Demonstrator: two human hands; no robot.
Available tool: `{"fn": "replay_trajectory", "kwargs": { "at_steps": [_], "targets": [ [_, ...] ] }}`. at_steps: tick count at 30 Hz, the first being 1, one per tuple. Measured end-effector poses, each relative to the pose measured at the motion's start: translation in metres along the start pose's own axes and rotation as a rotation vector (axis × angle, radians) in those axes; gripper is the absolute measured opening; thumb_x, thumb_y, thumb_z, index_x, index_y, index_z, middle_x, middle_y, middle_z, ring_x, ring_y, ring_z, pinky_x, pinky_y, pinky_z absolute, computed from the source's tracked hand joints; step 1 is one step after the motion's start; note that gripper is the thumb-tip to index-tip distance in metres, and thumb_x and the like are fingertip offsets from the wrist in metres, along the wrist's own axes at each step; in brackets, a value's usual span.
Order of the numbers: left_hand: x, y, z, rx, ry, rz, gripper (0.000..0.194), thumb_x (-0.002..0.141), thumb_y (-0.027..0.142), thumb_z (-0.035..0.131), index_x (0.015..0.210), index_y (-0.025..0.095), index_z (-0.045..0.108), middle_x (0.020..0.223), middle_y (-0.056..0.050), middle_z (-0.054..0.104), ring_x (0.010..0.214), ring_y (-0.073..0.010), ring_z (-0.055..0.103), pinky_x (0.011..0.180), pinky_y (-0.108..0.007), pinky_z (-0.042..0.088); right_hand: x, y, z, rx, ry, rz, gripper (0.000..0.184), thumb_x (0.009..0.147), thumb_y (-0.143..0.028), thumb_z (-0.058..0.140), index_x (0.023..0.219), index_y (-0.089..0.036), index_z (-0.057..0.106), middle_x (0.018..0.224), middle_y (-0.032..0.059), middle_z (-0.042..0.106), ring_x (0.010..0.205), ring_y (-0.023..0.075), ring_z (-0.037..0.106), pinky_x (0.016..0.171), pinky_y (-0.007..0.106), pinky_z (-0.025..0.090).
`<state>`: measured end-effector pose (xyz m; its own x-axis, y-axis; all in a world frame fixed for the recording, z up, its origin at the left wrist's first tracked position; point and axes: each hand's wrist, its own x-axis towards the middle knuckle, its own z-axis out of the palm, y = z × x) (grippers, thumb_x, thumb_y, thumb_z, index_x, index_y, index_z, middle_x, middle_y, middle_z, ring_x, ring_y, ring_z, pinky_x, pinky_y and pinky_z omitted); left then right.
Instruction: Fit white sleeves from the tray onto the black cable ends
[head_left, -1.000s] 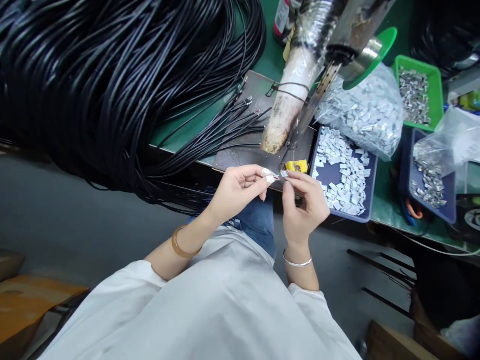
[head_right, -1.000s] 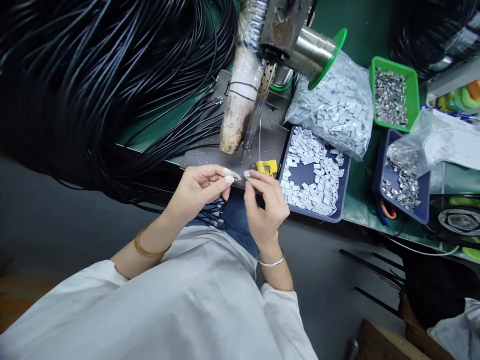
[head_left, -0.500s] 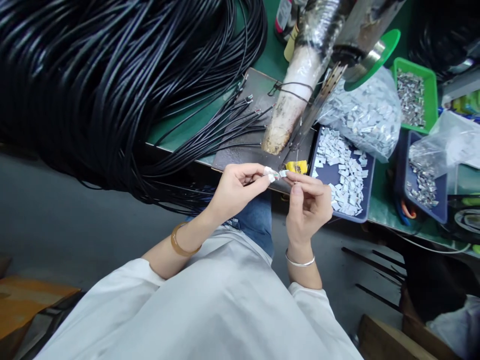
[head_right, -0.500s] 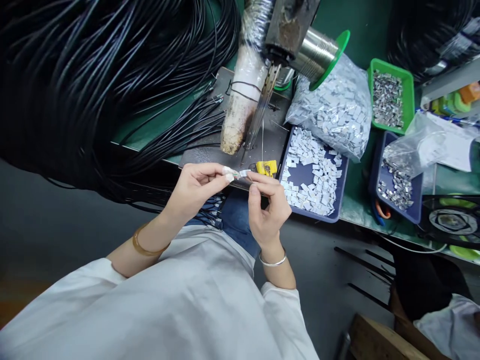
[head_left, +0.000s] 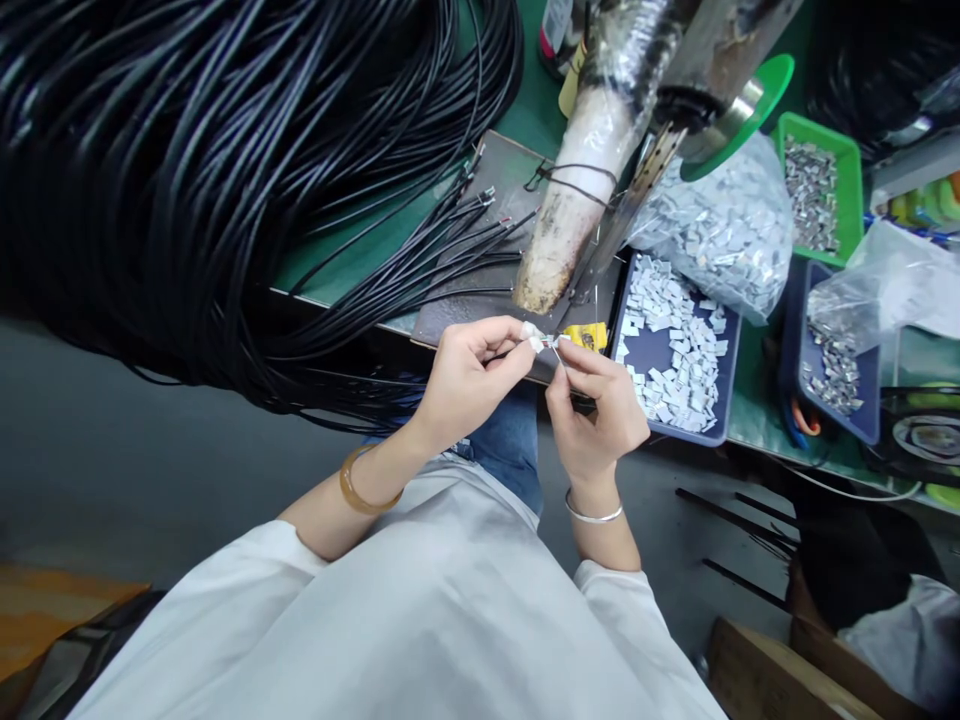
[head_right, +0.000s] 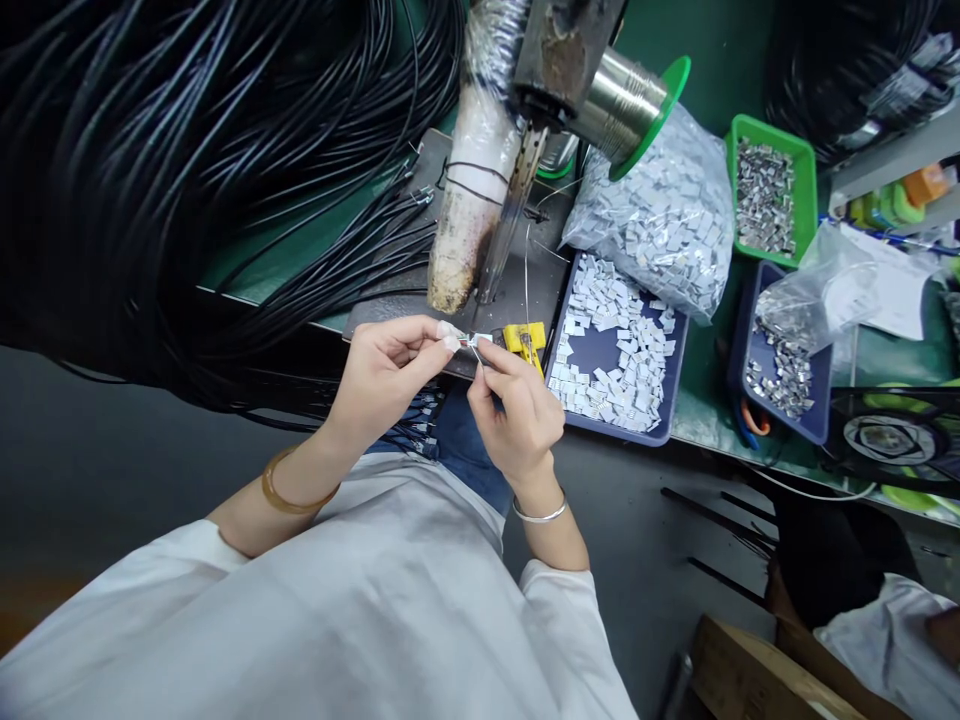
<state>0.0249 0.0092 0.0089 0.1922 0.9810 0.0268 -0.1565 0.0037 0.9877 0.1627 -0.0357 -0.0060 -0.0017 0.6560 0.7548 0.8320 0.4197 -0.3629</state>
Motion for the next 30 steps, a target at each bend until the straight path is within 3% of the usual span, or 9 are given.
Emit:
{"fn": "replay_trajectory", "kwargs": {
  "at_steps": [12, 21, 30],
  "targets": [
    [0.0022, -0.0032, -0.0016, 0.099, 0.041, 0.081, 0.01, 0.078, 0.016, 0.067, 0.078, 0.014, 0.076, 0.056, 0.002, 0.052, 0.051, -0.0059, 0.04, 0.048, -0.018, 0.032, 0.0086, 0.0043, -0.0001, -0.001, 0.035, -0.068, 0.02, 0.082, -0.007, 0.07, 0.09, -0.022, 0.061, 0.099, 0.0044, 0.079, 0.087, 0.0156, 0.076, 0.078, 0.028, 0.064],
    [0.0017, -0.0003, -0.002, 0.089, 0.025, 0.035, 0.01, 0.077, 0.015, 0.065, 0.072, 0.013, 0.072, 0.054, 0.003, 0.051, 0.048, -0.0047, 0.037, 0.045, -0.018, 0.028, 0.0054, 0.0052, -0.0017, -0.016, 0.017, -0.095, 0.022, 0.079, -0.007, 0.072, 0.087, -0.023, 0.06, 0.096, 0.0025, 0.079, 0.083, 0.0141, 0.076, 0.075, 0.024, 0.063],
    [0.0013, 0.0023, 0.0001, 0.118, 0.036, 0.052, 0.012, 0.078, 0.015, 0.064, 0.075, 0.011, 0.074, 0.054, 0.003, 0.05, 0.049, -0.0047, 0.034, 0.046, -0.018, 0.028, 0.0077, 0.0025, -0.0011, 0.164, -0.045, 0.139, 0.017, 0.085, -0.01, 0.067, 0.096, -0.022, 0.064, 0.114, 0.0058, 0.076, 0.098, 0.0194, 0.076, 0.081, 0.033, 0.065]
  ]
}}
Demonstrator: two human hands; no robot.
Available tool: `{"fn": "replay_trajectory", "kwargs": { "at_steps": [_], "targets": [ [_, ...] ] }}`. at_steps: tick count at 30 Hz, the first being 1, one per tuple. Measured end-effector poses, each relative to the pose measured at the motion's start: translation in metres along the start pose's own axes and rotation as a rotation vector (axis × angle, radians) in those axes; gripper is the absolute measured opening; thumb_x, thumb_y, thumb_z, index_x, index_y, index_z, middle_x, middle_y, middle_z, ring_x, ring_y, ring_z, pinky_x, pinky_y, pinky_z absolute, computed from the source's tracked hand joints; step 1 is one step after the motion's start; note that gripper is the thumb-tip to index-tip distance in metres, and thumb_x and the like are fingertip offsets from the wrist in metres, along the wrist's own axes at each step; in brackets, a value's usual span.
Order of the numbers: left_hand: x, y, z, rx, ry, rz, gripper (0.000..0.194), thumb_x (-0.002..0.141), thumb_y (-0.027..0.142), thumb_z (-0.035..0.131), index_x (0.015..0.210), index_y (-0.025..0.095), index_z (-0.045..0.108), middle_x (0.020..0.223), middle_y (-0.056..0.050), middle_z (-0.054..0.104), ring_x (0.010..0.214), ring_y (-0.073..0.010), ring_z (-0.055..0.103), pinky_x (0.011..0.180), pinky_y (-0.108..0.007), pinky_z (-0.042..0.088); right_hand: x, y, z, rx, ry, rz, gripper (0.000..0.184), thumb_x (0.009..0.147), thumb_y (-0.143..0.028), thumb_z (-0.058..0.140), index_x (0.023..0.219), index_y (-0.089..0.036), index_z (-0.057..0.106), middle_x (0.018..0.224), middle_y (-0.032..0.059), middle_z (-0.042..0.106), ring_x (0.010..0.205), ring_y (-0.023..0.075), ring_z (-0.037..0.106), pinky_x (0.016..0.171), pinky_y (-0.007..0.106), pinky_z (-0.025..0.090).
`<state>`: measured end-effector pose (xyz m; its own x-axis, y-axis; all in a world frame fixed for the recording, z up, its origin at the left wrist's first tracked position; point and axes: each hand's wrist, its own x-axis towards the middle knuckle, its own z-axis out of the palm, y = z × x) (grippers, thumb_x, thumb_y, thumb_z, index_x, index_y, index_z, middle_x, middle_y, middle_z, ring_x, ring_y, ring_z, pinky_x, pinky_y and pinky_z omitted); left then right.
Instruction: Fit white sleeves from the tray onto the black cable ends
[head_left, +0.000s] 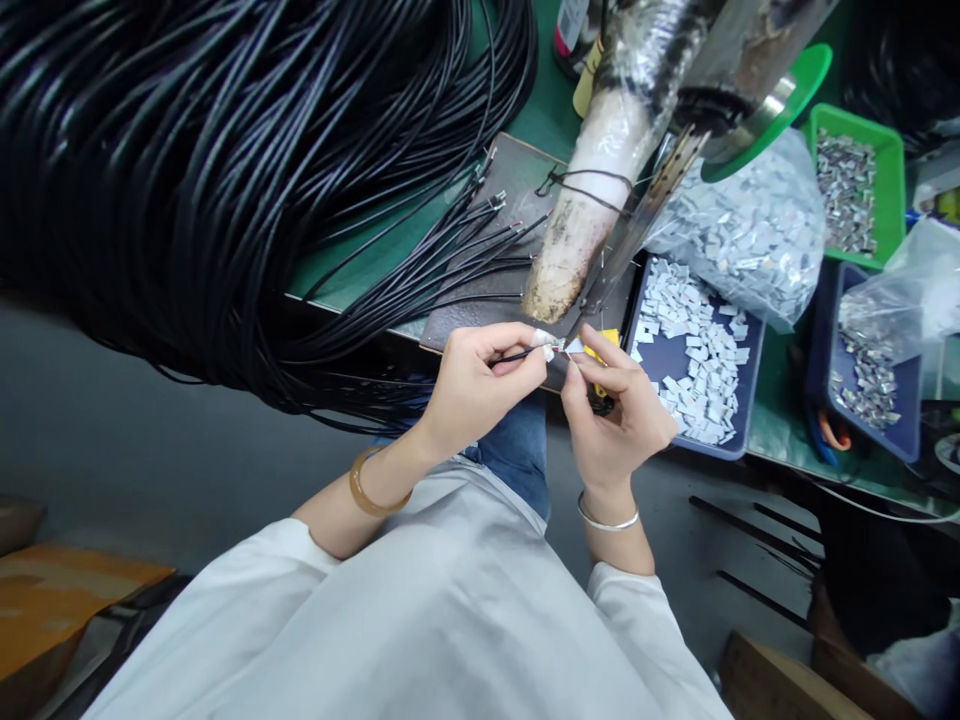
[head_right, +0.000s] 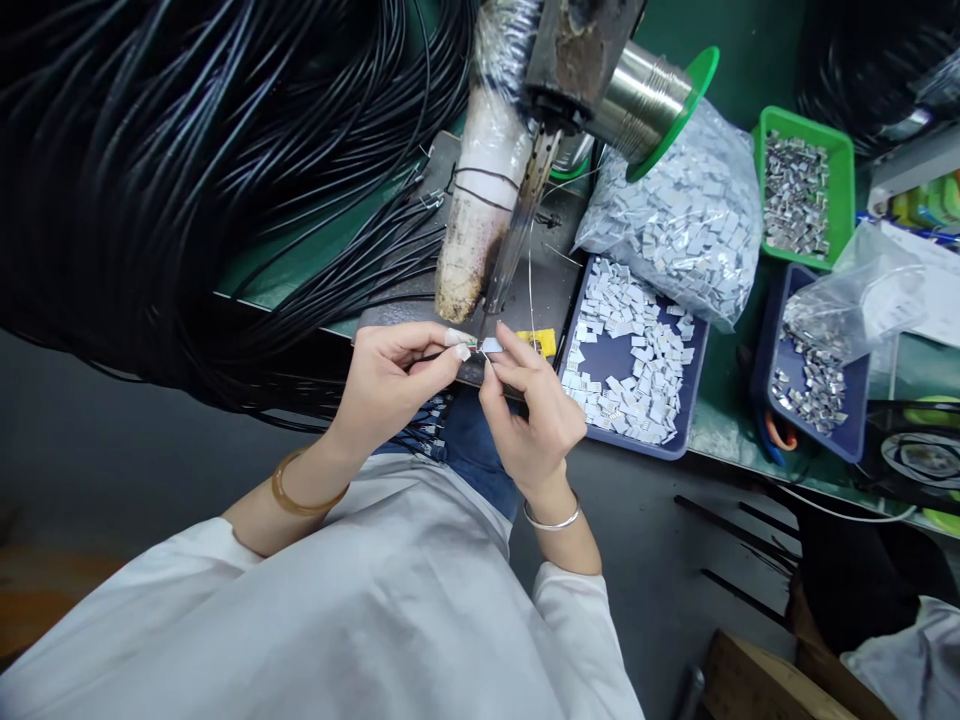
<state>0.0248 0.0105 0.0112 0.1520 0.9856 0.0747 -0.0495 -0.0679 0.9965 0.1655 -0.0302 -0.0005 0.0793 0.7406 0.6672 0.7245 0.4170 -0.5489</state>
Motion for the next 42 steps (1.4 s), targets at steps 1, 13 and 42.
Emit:
{"fn": "replay_trajectory", "kwargs": {
  "at_steps": [1, 13, 42],
  "targets": [
    [0.0, 0.001, 0.0, 0.003, 0.008, 0.014, 0.011, 0.077, 0.015, 0.064, 0.076, 0.011, 0.075, 0.054, 0.003, 0.049, 0.048, -0.0045, 0.033, 0.045, -0.018, 0.028, 0.001, -0.001, 0.0, -0.008, 0.004, -0.007, 0.017, 0.085, -0.009, 0.068, 0.096, -0.023, 0.065, 0.114, 0.0055, 0.076, 0.096, 0.0193, 0.077, 0.082, 0.034, 0.065],
    [0.001, 0.001, -0.003, 0.038, -0.024, 0.052, 0.012, 0.076, 0.014, 0.064, 0.076, 0.01, 0.075, 0.052, 0.005, 0.044, 0.047, -0.0032, 0.03, 0.042, -0.016, 0.024, 0.005, -0.001, -0.002, -0.052, 0.017, -0.043, 0.018, 0.081, -0.009, 0.071, 0.092, -0.023, 0.067, 0.102, 0.0017, 0.079, 0.095, 0.0182, 0.076, 0.083, 0.032, 0.064],
    [-0.009, 0.002, -0.019, 0.176, -0.15, 0.279, 0.01, 0.085, 0.012, 0.064, 0.083, 0.013, 0.073, 0.067, -0.001, 0.063, 0.055, -0.007, 0.046, 0.052, -0.02, 0.037, 0.006, -0.012, -0.011, 0.319, -0.134, 0.407, 0.008, 0.087, -0.019, 0.068, 0.081, -0.019, 0.062, 0.092, 0.0018, 0.077, 0.074, 0.0121, 0.075, 0.068, 0.023, 0.065]
  ]
}}
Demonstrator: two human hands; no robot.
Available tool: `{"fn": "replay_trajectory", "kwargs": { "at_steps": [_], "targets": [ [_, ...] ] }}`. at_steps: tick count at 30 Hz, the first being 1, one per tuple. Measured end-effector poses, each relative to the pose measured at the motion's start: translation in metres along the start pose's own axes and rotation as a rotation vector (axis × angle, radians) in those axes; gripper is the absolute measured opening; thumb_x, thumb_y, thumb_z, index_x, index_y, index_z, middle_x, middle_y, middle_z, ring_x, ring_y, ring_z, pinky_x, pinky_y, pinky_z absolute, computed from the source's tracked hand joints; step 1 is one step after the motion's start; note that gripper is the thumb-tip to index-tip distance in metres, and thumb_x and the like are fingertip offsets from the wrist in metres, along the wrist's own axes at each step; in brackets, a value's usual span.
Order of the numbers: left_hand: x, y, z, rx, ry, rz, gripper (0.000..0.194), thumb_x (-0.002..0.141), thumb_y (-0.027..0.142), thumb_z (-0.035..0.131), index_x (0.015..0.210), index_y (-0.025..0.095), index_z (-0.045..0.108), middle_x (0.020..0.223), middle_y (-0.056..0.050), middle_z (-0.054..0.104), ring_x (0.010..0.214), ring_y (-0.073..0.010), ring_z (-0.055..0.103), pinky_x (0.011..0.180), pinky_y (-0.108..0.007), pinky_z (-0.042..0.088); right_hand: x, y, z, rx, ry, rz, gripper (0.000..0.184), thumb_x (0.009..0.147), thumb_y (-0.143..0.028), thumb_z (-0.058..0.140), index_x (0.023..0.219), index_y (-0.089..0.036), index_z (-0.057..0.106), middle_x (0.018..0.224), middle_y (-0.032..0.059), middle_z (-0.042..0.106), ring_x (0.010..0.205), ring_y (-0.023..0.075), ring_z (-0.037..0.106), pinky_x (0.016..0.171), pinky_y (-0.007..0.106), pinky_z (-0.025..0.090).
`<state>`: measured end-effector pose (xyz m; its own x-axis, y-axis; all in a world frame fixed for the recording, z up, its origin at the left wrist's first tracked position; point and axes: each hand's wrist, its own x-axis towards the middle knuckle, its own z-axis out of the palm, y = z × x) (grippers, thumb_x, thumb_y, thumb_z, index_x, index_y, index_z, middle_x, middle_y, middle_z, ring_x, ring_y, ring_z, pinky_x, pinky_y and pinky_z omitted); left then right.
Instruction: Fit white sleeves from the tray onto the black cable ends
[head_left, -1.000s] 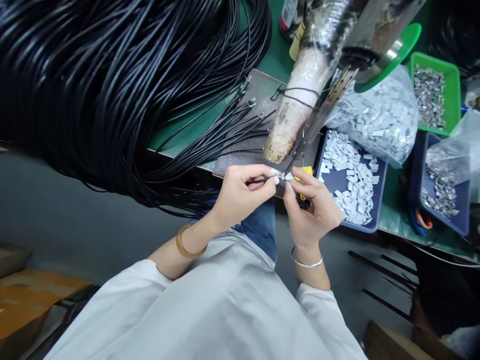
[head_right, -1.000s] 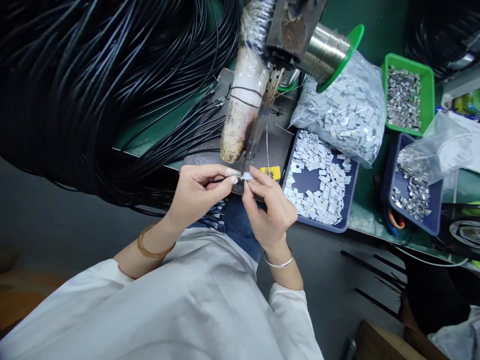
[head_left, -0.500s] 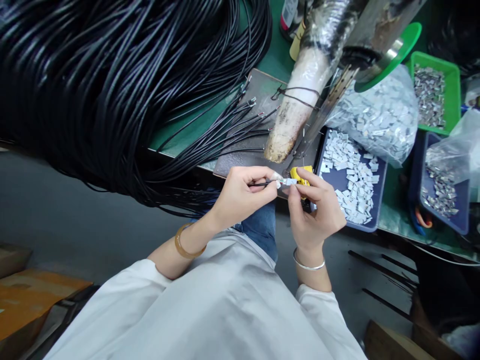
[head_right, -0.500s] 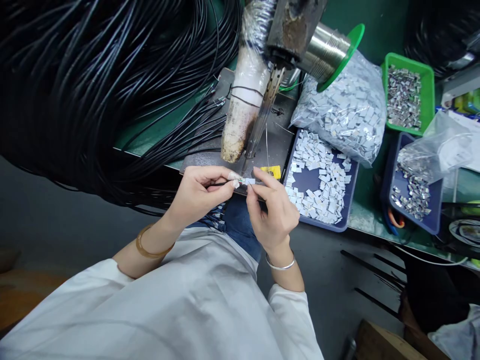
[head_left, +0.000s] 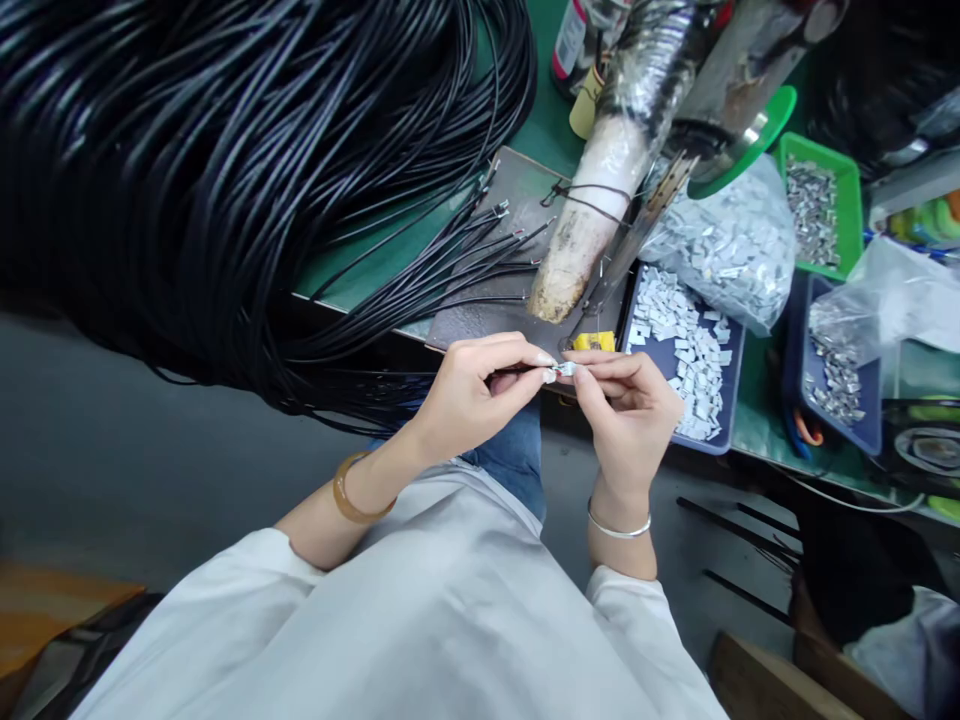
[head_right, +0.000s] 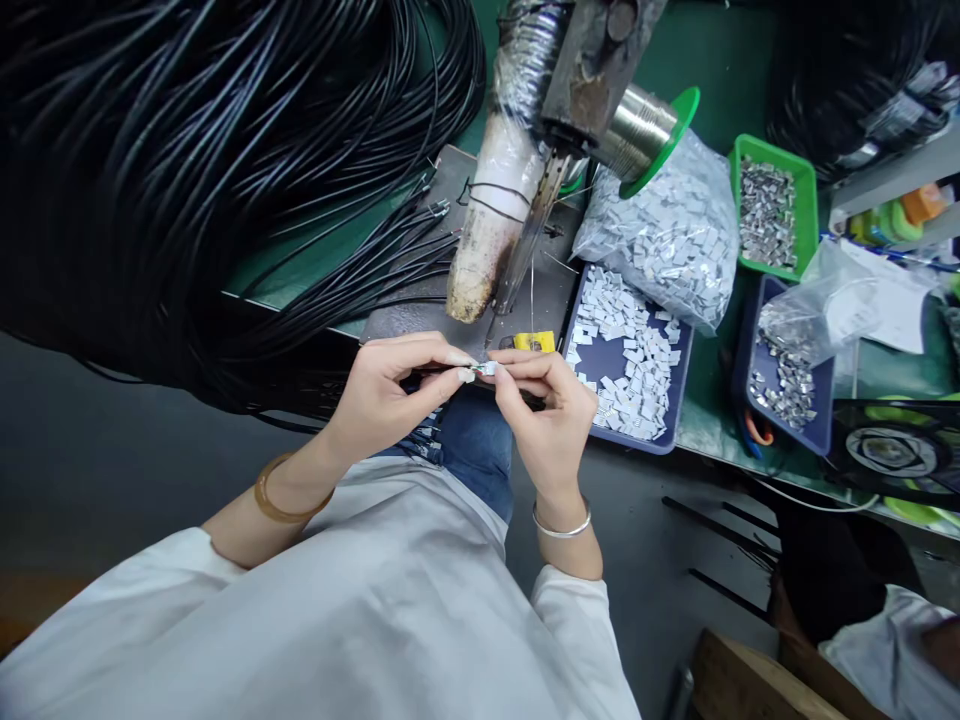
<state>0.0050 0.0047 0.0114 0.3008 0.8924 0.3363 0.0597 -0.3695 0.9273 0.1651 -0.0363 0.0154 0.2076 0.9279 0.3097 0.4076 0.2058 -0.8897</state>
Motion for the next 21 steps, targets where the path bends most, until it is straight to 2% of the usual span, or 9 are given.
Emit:
{"fn": "replay_trajectory", "kwargs": {
  "at_steps": [4, 8, 11, 15, 21],
  "targets": [
    [0.004, -0.001, 0.003, -0.009, 0.033, -0.051, 0.012, 0.084, 0.012, 0.063, 0.085, 0.013, 0.075, 0.065, 0.001, 0.06, 0.047, -0.0045, 0.037, 0.044, -0.019, 0.029, 0.002, 0.0, 0.001, -0.126, 0.066, -0.136, 0.009, 0.084, -0.015, 0.07, 0.081, -0.02, 0.063, 0.093, 0.0013, 0.077, 0.084, 0.0132, 0.075, 0.069, 0.023, 0.063],
    [0.005, -0.005, 0.01, 0.027, 0.09, -0.021, 0.015, 0.083, 0.009, 0.061, 0.086, 0.014, 0.075, 0.069, -0.001, 0.064, 0.049, -0.0049, 0.043, 0.043, -0.018, 0.028, 0.004, 0.004, 0.005, -0.281, 0.088, -0.273, 0.009, 0.085, -0.013, 0.069, 0.084, -0.022, 0.066, 0.092, 0.0005, 0.076, 0.086, 0.0134, 0.073, 0.072, 0.026, 0.062],
    [0.006, -0.008, 0.014, 0.066, 0.128, 0.026, 0.016, 0.083, 0.008, 0.06, 0.086, 0.014, 0.074, 0.072, -0.002, 0.066, 0.053, -0.0058, 0.047, 0.045, -0.017, 0.031, 0.006, 0.006, 0.006, -0.268, 0.093, -0.26, 0.009, 0.085, -0.014, 0.07, 0.084, -0.022, 0.067, 0.091, -0.0004, 0.075, 0.086, 0.013, 0.073, 0.073, 0.025, 0.061],
    [0.006, -0.008, 0.015, 0.112, 0.164, 0.077, 0.013, 0.085, 0.01, 0.06, 0.087, 0.014, 0.072, 0.068, 0.0, 0.062, 0.051, -0.0058, 0.043, 0.048, -0.018, 0.034, 0.009, 0.003, 0.007, -0.262, 0.115, -0.231, 0.006, 0.085, -0.017, 0.07, 0.084, -0.022, 0.068, 0.09, 0.0002, 0.075, 0.084, 0.0143, 0.073, 0.072, 0.027, 0.062],
    [0.002, -0.007, 0.017, 0.118, 0.199, 0.121, 0.011, 0.085, 0.012, 0.061, 0.089, 0.015, 0.071, 0.063, 0.002, 0.055, 0.05, -0.006, 0.039, 0.047, -0.019, 0.031, 0.005, -0.004, 0.003, -0.286, 0.098, -0.301, 0.013, 0.083, -0.011, 0.07, 0.085, -0.023, 0.066, 0.091, -0.0002, 0.076, 0.087, 0.0153, 0.074, 0.078, 0.03, 0.061]
  ]
}}
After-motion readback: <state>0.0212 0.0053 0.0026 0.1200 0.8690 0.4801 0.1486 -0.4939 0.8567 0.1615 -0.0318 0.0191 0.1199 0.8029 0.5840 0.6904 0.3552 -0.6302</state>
